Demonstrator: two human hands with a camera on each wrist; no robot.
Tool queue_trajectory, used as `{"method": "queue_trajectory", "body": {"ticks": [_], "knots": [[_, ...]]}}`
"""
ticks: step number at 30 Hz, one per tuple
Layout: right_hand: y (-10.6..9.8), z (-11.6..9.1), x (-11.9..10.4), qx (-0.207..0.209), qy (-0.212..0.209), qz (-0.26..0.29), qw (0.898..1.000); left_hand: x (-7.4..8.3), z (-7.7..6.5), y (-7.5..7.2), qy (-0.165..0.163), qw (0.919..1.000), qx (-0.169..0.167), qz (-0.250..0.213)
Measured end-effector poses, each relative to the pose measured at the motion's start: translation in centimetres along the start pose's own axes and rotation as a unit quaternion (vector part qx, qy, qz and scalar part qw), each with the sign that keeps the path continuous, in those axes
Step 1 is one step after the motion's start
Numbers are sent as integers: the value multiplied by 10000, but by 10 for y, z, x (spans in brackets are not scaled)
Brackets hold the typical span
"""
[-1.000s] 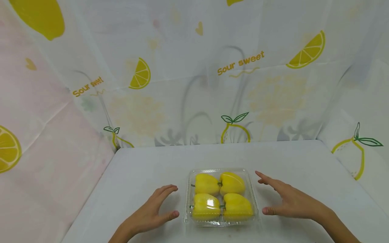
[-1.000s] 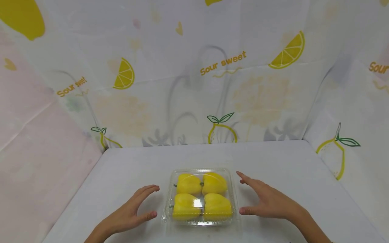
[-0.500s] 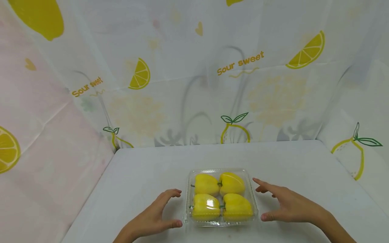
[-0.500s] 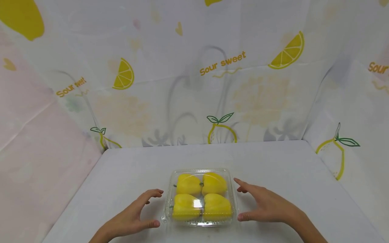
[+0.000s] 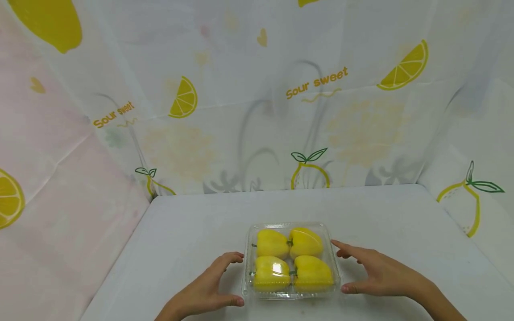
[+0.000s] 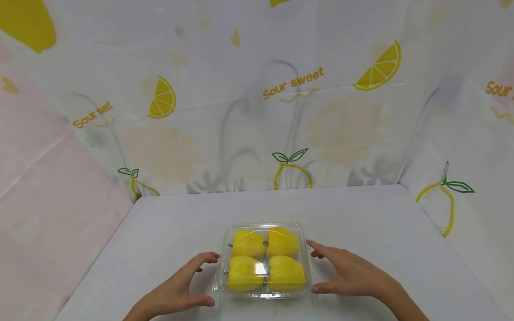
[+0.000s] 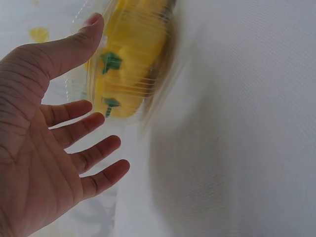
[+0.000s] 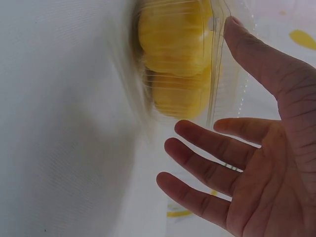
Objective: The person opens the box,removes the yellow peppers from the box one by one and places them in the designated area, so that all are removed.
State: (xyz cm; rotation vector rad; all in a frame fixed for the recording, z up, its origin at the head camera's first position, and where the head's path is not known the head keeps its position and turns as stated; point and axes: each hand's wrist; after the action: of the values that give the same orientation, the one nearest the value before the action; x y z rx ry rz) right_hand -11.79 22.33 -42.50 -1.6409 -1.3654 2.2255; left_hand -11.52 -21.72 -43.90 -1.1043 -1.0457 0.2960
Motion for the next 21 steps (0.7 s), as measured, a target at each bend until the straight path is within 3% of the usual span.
{"method": "queue_trajectory", "body": {"ticks": [17, 21], "knots": [[3, 0, 0, -128, 60, 128, 9998, 1, 6, 8, -97, 9999, 75, -66], [3, 1, 3, -210, -63, 379, 9990, 1, 7, 10, -163, 9992, 91, -356]]}}
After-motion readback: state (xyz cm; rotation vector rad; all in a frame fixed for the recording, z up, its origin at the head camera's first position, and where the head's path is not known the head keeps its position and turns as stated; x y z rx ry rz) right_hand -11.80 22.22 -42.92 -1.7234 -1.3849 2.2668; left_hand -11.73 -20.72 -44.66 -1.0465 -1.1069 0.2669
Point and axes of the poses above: each hand's wrist, its own z-axis towards the middle knuckle, its own y-axis out of the palm, x = y × z, and after that the axes turned 13 degrees about z, right-handed
